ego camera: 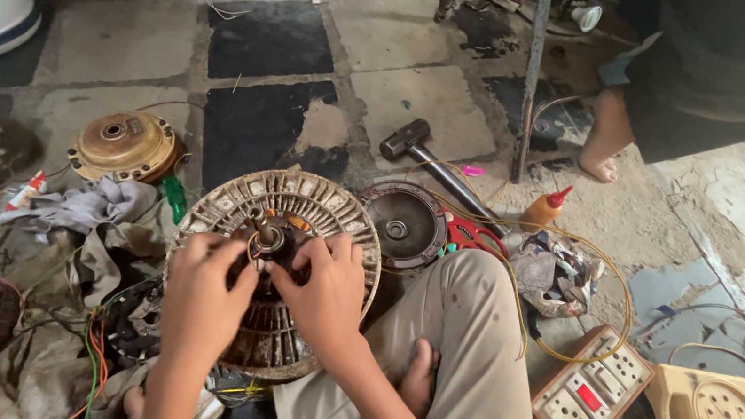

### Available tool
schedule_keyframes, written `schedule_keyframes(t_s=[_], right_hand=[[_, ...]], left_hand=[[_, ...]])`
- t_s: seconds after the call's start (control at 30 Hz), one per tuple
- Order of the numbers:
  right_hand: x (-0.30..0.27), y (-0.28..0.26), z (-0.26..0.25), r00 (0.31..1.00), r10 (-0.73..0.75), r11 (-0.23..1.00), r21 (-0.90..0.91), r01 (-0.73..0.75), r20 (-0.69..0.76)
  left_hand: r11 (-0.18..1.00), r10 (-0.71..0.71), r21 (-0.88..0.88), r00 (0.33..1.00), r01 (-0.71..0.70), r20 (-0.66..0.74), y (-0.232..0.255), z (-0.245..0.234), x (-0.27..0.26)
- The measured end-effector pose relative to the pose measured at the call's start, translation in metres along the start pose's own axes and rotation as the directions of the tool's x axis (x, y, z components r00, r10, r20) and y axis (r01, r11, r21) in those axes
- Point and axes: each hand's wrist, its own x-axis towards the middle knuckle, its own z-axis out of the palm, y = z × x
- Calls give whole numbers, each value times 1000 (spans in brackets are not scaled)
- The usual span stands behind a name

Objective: The person sits on the floor and works on a large circular electrical component, manipulating wires and parts with their hands. They also handle a smaller cylindrical component and a piece of cloth, moving items around on the floor.

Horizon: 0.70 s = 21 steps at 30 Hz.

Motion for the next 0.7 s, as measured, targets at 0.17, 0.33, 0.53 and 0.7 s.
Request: schedule_keyframes(t_s=[0.17,0.33,0.53,0.7], right_hand=[[-1,0,5,997,-78,995,58,79,-26],[-3,-7,4,994,-105,986,134,99,42],[-4,-23,-4,991,-114,989,99,107,71],[-6,-22,8,996,-86,991,108,84,12]], left_hand=[[999,-39,-24,999,40,14,2,7,-1],[974,-158,-148,983,171,97,3,12,1],[897,-247,-315,942,311,227,-8,14,6],[902,-239,-306,943,304,233,-14,12,4]])
